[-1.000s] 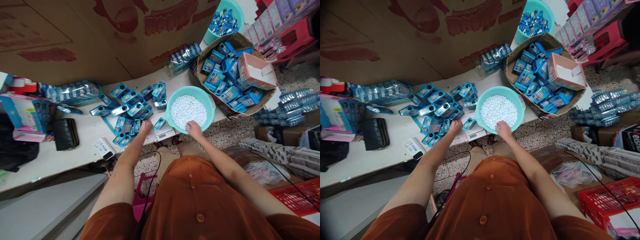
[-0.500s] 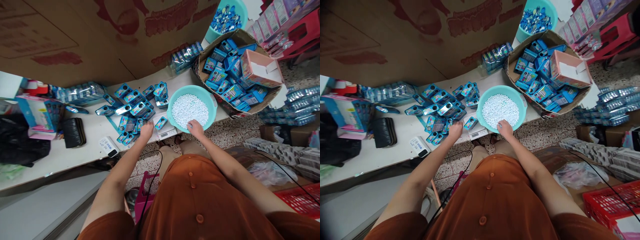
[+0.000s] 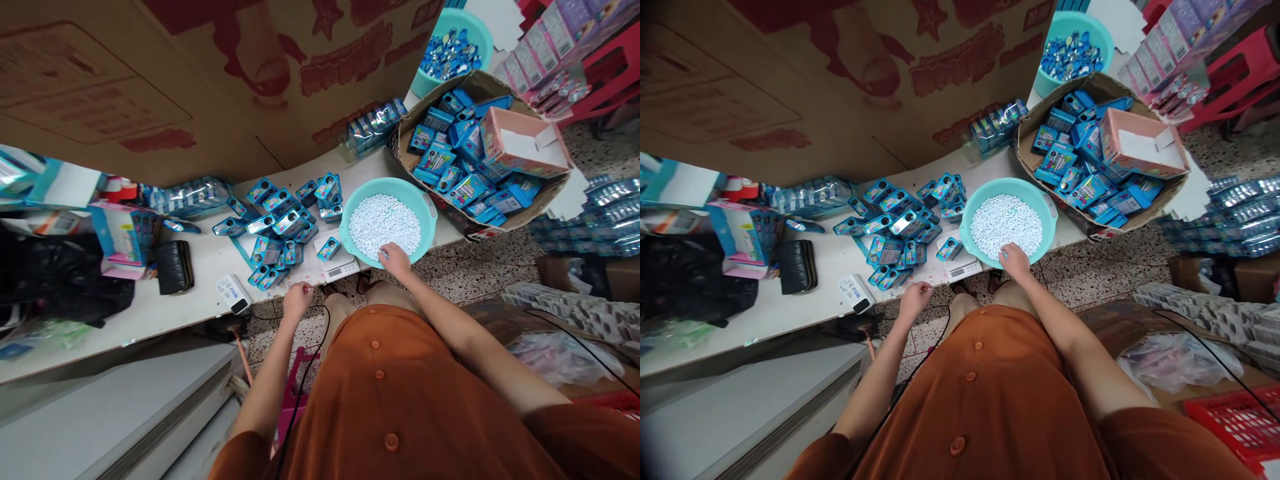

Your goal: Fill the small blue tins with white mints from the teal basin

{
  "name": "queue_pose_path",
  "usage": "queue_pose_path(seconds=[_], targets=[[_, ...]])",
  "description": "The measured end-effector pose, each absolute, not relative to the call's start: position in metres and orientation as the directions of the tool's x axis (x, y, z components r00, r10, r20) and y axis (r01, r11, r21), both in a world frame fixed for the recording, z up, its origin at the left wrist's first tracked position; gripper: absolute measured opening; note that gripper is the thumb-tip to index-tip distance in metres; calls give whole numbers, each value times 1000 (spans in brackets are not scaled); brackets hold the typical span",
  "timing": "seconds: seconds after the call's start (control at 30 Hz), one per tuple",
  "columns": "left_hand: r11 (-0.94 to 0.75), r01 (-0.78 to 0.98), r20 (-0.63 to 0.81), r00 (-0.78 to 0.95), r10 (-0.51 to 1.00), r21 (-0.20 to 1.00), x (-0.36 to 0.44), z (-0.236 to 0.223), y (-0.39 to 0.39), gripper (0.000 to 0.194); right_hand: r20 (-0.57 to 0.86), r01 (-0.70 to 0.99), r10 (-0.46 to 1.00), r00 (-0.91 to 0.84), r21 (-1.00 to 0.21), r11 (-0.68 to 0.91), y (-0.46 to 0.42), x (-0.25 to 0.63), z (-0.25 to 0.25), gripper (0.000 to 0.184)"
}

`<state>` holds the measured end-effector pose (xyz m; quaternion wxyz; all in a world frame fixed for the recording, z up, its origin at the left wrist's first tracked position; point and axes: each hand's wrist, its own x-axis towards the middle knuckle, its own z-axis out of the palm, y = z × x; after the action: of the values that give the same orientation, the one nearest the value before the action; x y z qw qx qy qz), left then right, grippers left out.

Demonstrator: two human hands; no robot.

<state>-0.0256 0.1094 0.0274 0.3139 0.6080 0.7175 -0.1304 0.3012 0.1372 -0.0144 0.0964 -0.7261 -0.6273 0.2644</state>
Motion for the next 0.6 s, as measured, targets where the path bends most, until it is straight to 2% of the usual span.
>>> queue_pose_path(seconds=[0.23,0.37,0.47,0.6], targets=[[329,888,-612,-70,788,321,-18,36,84,12,-293,867,955,43,-464,-181,138,303,-14,20],[394,780,-562,-65,824,487,-18,41,83,15,-320,878,946,43,-439,-189,139,303,-16,24],[376,677,-443,-83,893,632,-13,47,94,21,-347,880,937,36,-433,-194,141,303,-17,28],[231,627,-209,-110,972,744,4,56,123,22,-394,878,919,19,-433,-203,147,304,-19,25]])
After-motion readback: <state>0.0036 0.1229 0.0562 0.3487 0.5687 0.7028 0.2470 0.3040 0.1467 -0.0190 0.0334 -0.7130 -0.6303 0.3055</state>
